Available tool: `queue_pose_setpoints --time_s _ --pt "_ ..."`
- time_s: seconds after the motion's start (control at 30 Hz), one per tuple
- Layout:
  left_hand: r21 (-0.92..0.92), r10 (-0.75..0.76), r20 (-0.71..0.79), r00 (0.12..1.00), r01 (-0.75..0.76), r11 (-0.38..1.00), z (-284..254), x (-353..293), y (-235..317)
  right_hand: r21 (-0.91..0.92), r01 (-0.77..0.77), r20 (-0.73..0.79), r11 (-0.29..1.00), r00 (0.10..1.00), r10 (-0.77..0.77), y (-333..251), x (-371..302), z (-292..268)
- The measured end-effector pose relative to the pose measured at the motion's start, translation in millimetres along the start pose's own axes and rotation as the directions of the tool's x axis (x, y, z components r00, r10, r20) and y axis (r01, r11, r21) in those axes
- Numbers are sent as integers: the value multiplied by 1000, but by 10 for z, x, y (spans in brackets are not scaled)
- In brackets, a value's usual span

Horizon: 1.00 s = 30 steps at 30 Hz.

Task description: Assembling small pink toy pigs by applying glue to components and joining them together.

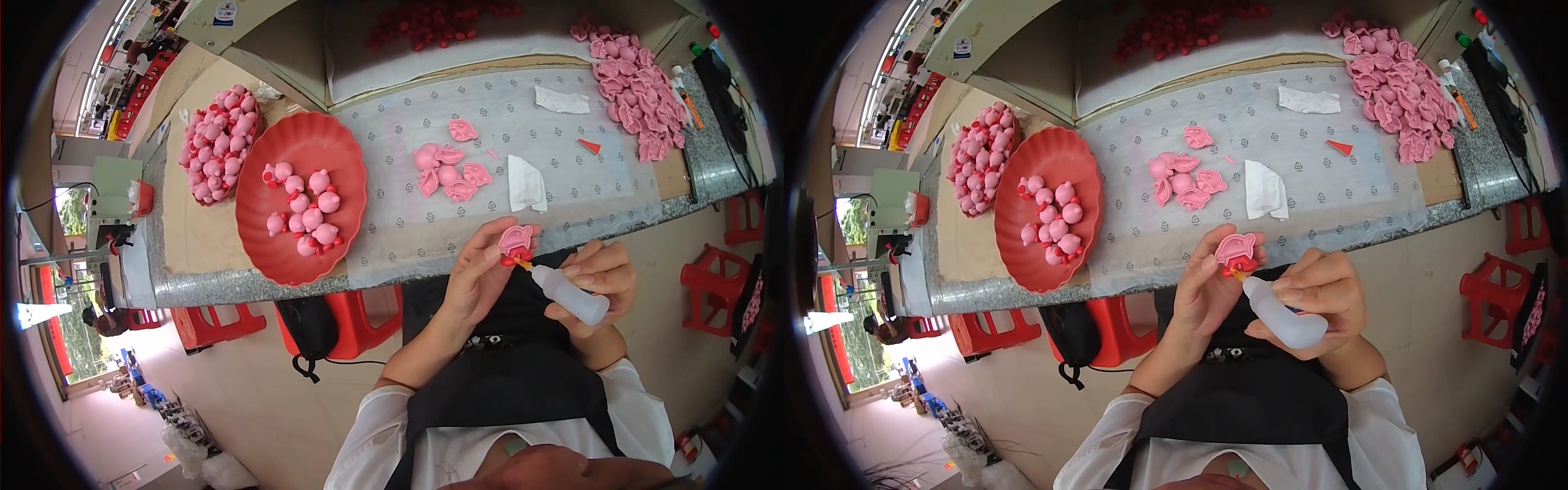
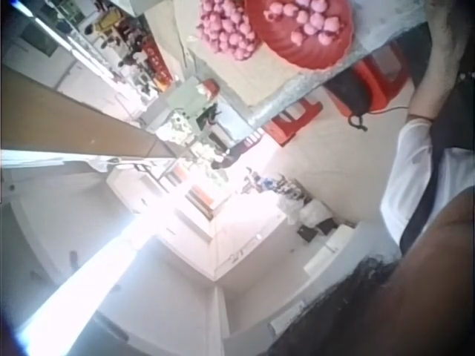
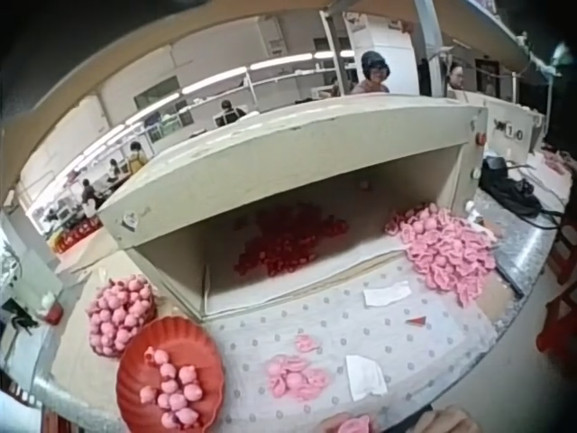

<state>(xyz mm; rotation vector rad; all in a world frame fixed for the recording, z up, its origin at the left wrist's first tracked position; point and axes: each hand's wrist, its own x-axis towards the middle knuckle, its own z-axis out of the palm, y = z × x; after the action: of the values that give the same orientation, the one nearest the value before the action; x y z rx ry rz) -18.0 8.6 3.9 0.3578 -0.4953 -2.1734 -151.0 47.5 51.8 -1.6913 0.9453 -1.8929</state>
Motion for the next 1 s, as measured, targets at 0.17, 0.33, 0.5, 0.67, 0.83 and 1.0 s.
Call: queue_pose_setpoints --time_s 0.17,0.33,0.5,0.67,0.83,1.0 --pt "-56 12 84 996 -7 998 -34 8 4 -12 -6 19 1000 1000 7 -1 -1 -7" --pt "-60 0 82 997 5 998 -12 3 7 -26 12 -28 1000 1000 -13 17 -10 -4" --pt "-51 -3 85 996 7 999 5 -1 -5 -43 26 -39 999 999 -28 18 -4 10" --pt "-49 -3 93 996 8 999 8 -6 -10 -61 21 -37 998 999 -23 30 -19 8" --pt "-46 -2 97 995 6 999 -16 8 -2 -77 15 -33 997 999 -18 56 -14 14" --pt "-39 -6 89 996 10 999 -10 37 11 -47 35 -43 998 998 -37 71 16 25"
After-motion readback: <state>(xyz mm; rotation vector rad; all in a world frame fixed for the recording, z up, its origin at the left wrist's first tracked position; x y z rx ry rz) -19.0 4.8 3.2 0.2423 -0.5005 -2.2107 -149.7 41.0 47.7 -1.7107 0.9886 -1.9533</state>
